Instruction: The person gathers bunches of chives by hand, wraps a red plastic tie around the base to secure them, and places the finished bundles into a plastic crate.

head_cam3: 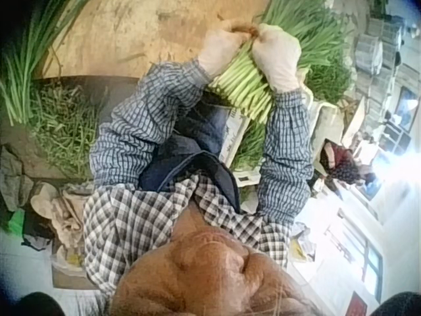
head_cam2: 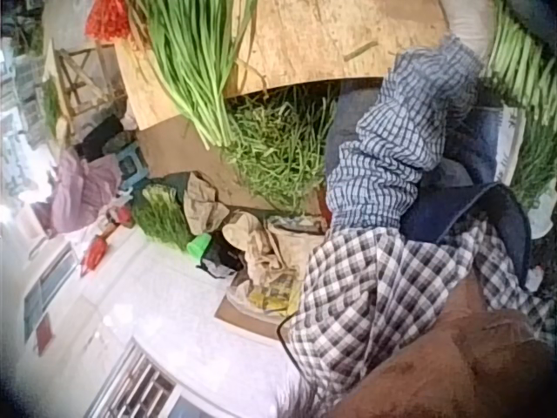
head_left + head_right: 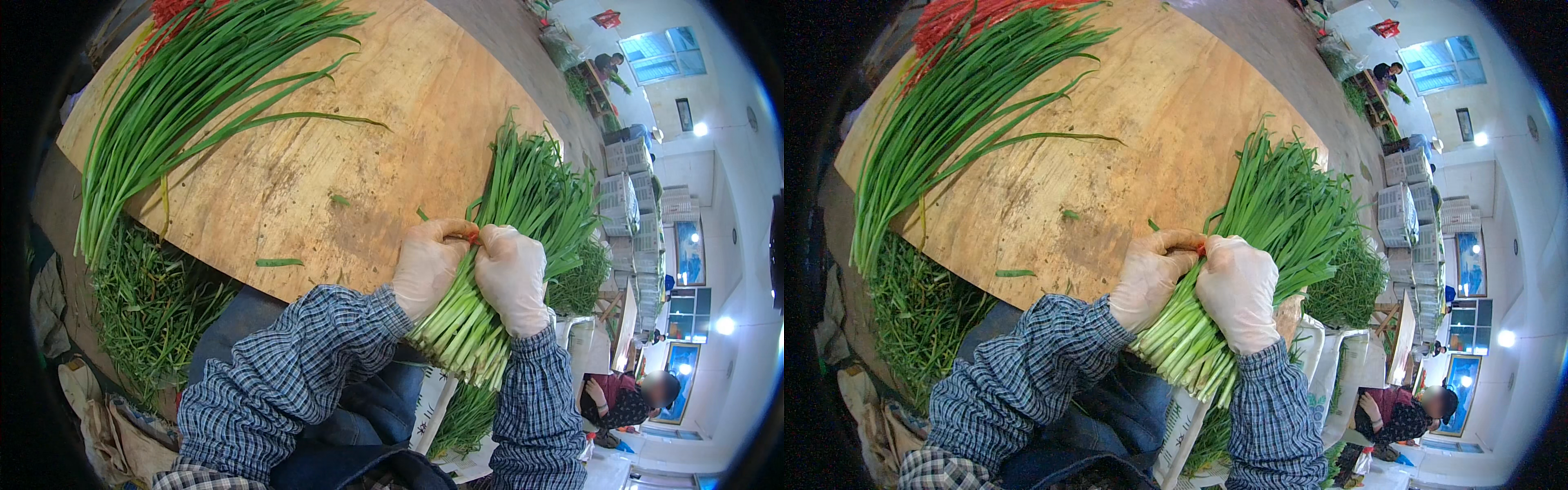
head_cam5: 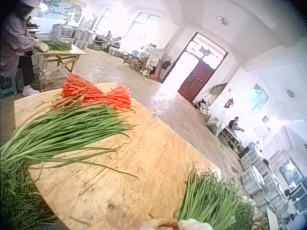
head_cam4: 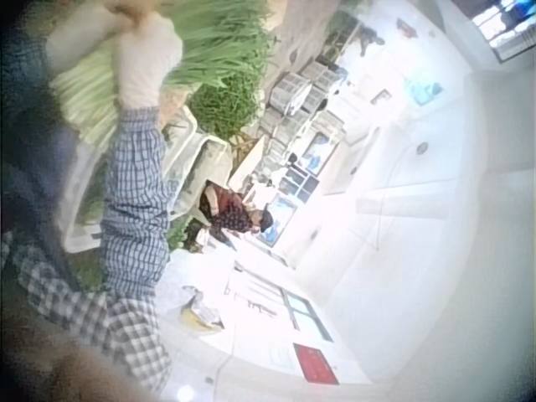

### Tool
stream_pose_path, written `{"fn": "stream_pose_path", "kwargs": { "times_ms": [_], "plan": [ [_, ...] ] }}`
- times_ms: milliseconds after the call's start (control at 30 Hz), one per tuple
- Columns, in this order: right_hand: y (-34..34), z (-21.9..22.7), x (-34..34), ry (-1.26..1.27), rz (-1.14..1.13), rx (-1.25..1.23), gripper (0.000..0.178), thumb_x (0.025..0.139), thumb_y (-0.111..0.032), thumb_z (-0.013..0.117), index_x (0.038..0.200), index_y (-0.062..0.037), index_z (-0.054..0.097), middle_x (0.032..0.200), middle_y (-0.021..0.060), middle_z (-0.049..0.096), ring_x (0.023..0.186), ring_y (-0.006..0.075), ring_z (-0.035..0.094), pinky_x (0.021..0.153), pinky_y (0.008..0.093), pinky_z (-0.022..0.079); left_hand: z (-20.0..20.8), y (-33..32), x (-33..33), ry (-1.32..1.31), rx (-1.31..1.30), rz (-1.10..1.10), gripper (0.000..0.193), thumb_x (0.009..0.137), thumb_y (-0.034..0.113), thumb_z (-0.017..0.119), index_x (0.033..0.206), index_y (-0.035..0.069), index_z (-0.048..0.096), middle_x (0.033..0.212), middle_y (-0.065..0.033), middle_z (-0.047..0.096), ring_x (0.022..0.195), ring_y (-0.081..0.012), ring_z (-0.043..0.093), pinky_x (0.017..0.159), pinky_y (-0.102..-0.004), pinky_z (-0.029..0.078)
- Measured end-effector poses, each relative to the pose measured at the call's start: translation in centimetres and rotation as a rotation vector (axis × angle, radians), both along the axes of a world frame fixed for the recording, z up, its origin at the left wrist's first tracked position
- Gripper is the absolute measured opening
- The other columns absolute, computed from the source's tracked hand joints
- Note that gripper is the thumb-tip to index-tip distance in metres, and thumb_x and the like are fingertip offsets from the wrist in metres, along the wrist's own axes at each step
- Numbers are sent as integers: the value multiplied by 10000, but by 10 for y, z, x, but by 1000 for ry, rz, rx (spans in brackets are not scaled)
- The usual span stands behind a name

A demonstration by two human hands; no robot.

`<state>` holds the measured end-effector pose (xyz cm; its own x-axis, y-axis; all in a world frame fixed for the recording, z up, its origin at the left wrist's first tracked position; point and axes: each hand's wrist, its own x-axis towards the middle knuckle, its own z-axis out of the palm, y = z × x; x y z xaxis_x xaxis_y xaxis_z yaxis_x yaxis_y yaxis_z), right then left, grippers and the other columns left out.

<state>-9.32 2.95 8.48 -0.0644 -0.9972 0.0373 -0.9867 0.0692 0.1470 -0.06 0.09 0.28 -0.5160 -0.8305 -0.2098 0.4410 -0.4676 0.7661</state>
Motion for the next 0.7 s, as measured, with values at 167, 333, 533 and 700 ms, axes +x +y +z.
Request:
{"fn": "stream_pose_path", "kwargs": {
  "times_ms": [167, 333, 533, 700],
  "plan": [
    [-1, 0, 1, -8, -7, 2, 115, 706, -120, 566, 776, -61, 636, 714, 146, 613, 666, 314, 611, 587, 400, 480, -1, 2, -1, 15, -62, 54, 227, 785, 13, 588, 1000, -48, 627, 939, -96, 646, 868, -145, 592, 798, -237, 462],
    [1, 0, -2, 11, 9, 0, 99, 695, -117, 570, 755, -57, 623, 707, 142, 609, 667, 313, 610, 589, 399, 480, 0, 1, -3, 88, 70, 25, 232, 780, 19, 593, 996, -60, 622, 933, -102, 643, 868, -153, 593, 793, -239, 463],
    [1, -1, -2, 2, 23, -19, 73, 689, -112, 569, 715, -54, 606, 691, 141, 599, 657, 319, 604, 582, 402, 476, -2, -4, 1, -41, -57, -54, 239, 792, 76, 588, 980, -69, 622, 904, -115, 645, 827, -150, 594, 750, -240, 463],
    [0, -1, 0, -5, 19, -15, 68, 685, -107, 568, 708, -52, 599, 687, 140, 595, 656, 323, 600, 578, 404, 472, 1, -7, 8, -109, -116, -81, 237, 780, 90, 591, 956, -63, 631, 874, -121, 652, 795, -144, 593, 731, -248, 466]
  ]
}}
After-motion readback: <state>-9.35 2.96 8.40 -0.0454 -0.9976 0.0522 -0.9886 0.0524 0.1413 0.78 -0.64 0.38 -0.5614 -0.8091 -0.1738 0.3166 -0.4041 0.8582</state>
